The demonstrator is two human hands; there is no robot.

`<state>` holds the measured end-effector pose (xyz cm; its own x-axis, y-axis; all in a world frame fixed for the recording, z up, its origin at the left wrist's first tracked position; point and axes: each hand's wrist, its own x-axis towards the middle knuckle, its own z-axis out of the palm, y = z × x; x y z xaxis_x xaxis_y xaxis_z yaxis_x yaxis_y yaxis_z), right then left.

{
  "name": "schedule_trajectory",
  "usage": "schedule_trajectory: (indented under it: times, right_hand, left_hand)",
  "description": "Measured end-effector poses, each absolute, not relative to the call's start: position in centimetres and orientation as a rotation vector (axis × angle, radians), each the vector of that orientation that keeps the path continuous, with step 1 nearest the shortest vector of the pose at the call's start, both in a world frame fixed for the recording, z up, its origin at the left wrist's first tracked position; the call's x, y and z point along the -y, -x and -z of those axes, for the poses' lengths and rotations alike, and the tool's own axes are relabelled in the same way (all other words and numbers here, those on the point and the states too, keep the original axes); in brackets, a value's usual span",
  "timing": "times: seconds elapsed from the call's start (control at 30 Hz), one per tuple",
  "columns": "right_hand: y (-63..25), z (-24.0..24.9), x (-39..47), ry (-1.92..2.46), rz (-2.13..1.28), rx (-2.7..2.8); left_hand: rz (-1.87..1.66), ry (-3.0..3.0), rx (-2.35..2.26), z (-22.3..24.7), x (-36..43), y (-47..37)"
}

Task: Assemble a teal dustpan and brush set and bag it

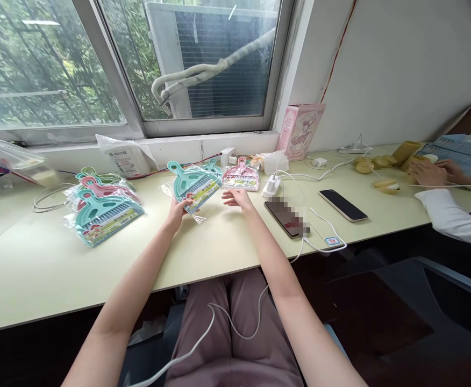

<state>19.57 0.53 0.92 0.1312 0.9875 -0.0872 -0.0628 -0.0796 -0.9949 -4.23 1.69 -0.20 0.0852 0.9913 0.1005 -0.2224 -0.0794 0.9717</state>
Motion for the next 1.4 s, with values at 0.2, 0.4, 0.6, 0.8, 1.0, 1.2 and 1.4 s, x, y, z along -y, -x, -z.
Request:
schedule_trajectory:
  times: [0.2,0.4,0.6,0.8,1.0,1.2,1.4]
  right_hand:
    - [-19.2,0.3,-1.1,1.361,-0.599,1.301]
    - [-18.3,1.0,-0.7,1.197,-0.578,1.441]
    - [-19.2,0.2,-1.1,1.13,-0.483,1.465]
    - [-19.8,-0.5,-1.0,1.107,-0.465,1.515]
    - [-19.9,0.1,-1.2,1.199,-0.61,1.404]
    - [-19.2,1.2,-1.6,1.263,-0.545,1.417]
    - [-19.0,1.9,-1.9,1.158,-0.718,1.324]
  left_hand:
    - [-1.327,-0.894,-0.901,0.2,-3.3,6.5]
    - [-1.208,-0.863,-0.943,0.7,-3.5,6.9]
    - [-1.104,-0.866,-0.925,0.6,-3.1,6.6]
    - [-0.938,-0.935,-0.951,0.4,-2.7,6.4]
    - [-0.835,-1.08,-0.952,0.2,-1.9,5.9]
    - [-0.786,-1.138,-0.937,0.2,-1.7,5.8]
    - [-0.817,-1.168,-0.915,0.1,-1.3,5.7]
